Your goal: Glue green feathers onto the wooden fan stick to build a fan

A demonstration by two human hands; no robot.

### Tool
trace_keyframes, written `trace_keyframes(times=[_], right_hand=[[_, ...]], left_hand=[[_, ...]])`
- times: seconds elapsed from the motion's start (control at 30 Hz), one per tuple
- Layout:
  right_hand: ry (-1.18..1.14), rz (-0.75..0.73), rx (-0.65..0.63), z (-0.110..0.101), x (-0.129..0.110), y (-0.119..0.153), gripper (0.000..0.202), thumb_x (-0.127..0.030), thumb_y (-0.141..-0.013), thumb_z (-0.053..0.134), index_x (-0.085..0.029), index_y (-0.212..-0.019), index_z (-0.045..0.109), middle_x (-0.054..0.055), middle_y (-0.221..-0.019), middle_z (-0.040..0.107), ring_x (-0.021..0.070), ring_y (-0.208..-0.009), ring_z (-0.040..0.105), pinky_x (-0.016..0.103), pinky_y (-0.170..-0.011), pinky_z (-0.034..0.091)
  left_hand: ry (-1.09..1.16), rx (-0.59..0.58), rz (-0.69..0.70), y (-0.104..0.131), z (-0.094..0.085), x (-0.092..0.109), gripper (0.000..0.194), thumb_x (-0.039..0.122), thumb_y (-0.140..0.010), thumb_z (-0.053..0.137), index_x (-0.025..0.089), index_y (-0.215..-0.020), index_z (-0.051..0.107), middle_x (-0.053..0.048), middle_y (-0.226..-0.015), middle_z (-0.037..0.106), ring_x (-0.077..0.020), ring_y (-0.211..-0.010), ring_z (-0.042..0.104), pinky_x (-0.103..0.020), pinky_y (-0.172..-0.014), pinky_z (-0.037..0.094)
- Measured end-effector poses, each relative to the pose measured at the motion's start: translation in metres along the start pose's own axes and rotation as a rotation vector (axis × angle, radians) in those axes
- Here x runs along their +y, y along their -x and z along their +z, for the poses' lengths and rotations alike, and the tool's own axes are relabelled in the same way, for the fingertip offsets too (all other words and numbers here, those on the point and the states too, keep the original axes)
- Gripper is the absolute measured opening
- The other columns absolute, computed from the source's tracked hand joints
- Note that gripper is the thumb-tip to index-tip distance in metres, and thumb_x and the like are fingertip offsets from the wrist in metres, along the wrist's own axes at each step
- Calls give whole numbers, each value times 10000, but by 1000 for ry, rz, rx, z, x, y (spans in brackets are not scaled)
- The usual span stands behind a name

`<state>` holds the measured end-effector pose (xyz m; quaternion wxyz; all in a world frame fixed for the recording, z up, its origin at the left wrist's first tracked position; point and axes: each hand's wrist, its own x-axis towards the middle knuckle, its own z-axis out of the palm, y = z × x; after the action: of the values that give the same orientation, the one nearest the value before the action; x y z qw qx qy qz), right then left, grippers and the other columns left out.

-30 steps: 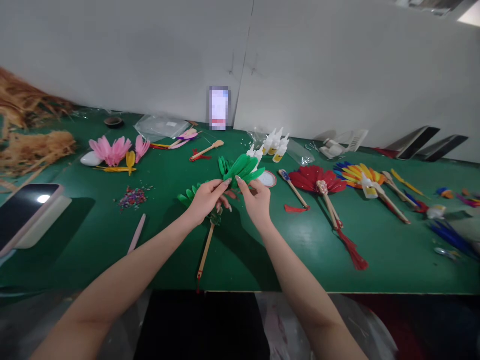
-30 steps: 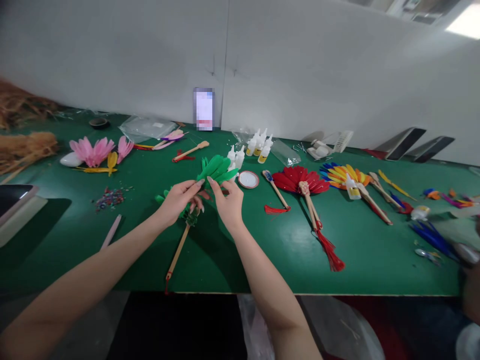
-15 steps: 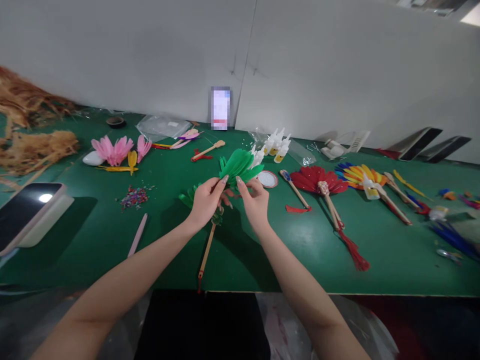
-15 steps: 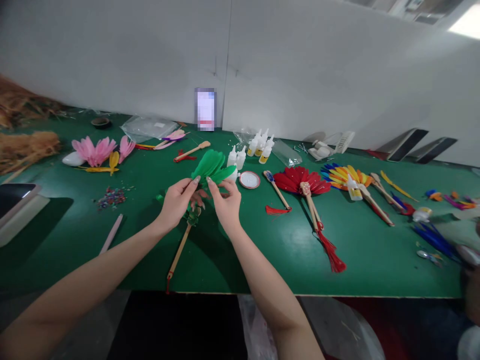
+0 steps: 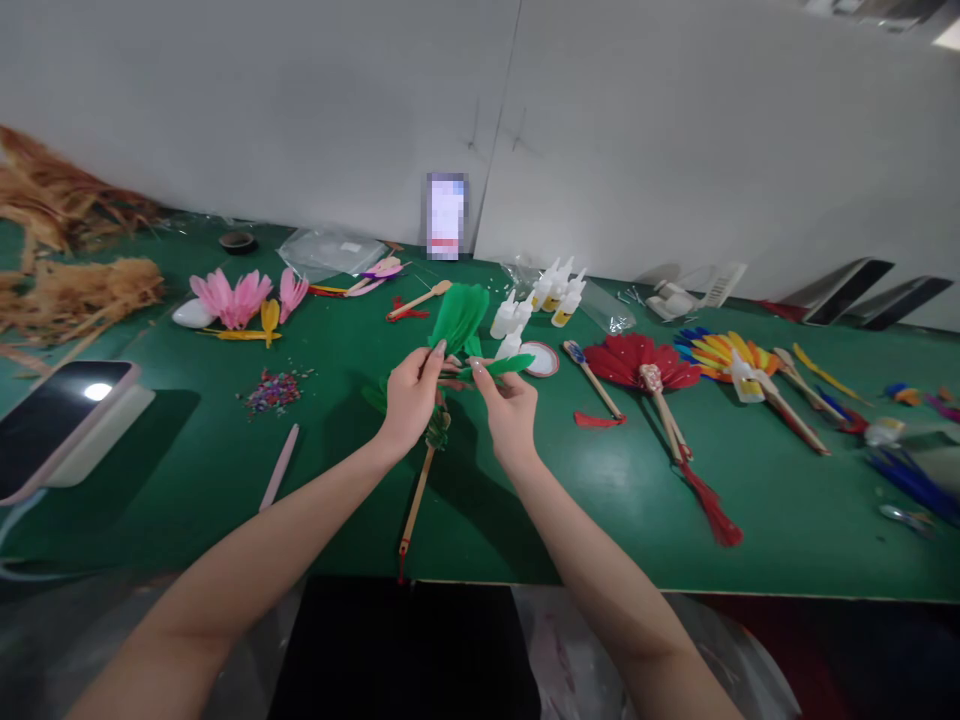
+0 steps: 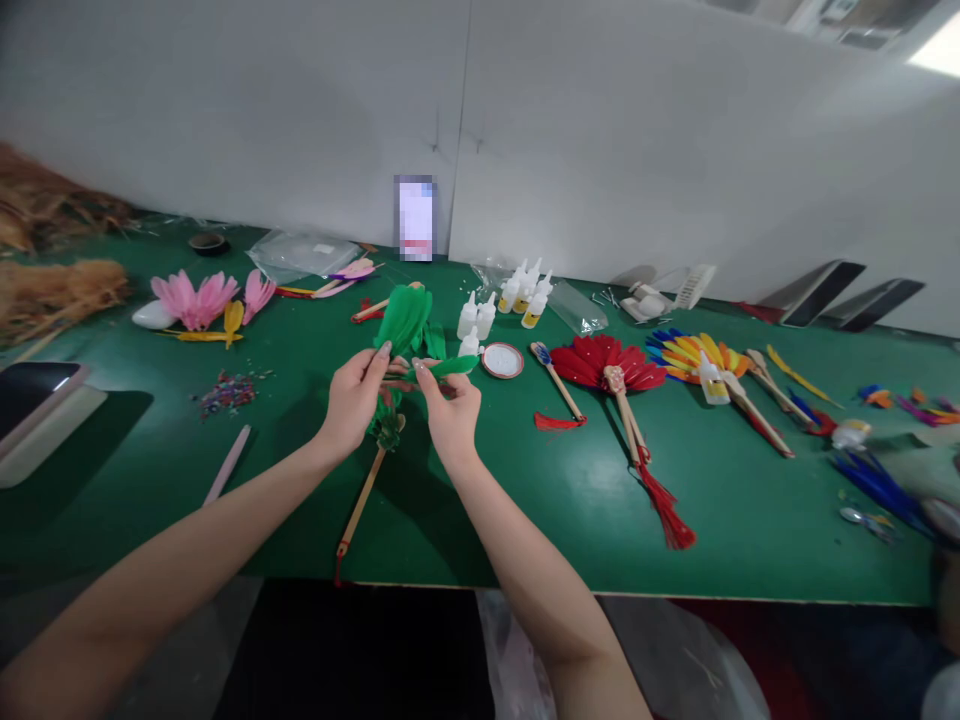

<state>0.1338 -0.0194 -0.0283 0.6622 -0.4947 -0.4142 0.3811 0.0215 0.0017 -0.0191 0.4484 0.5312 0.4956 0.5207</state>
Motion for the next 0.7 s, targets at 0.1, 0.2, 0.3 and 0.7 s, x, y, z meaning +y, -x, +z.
trace_keyframes(times=[0.1,0.2,0.3,0.7], right_hand=[[8,-67,-2,2,0,4,168,-346,-750,680,-191,-786,732,43,-879,740,219,-944,664,348,-850,509],[7,-88,33,-1,-2,2,188,-363,-764,670,-188,-801,729,54,-896,741,228,-966,660,367,-862,503],[-64,-29,57,-6,-8,-3,218,-388,-734,692,-178,-784,717,59,-880,739,215,-877,669,349,-771,527],[-69,37,4,-8,-10,-9,228,-416,-698,707,-189,-709,717,-11,-644,629,116,-612,534,259,-546,509]], left_hand=[[66,91,-7,-4,0,2,380,521,-862,502,164,-773,601,-68,-765,706,-165,-630,674,-211,-419,458],[194,196,-35,-18,-11,2,397,542,-854,491,156,-815,576,-69,-730,695,-151,-601,664,-202,-411,438],[172,343,-5,-43,-37,-2,386,532,-838,506,153,-801,570,-38,-644,658,-117,-501,611,-194,-395,394],[-895,282,405,-66,-80,-23,364,453,-835,552,175,-1016,700,-182,-1177,580,-334,-1081,515,-499,-984,322]])
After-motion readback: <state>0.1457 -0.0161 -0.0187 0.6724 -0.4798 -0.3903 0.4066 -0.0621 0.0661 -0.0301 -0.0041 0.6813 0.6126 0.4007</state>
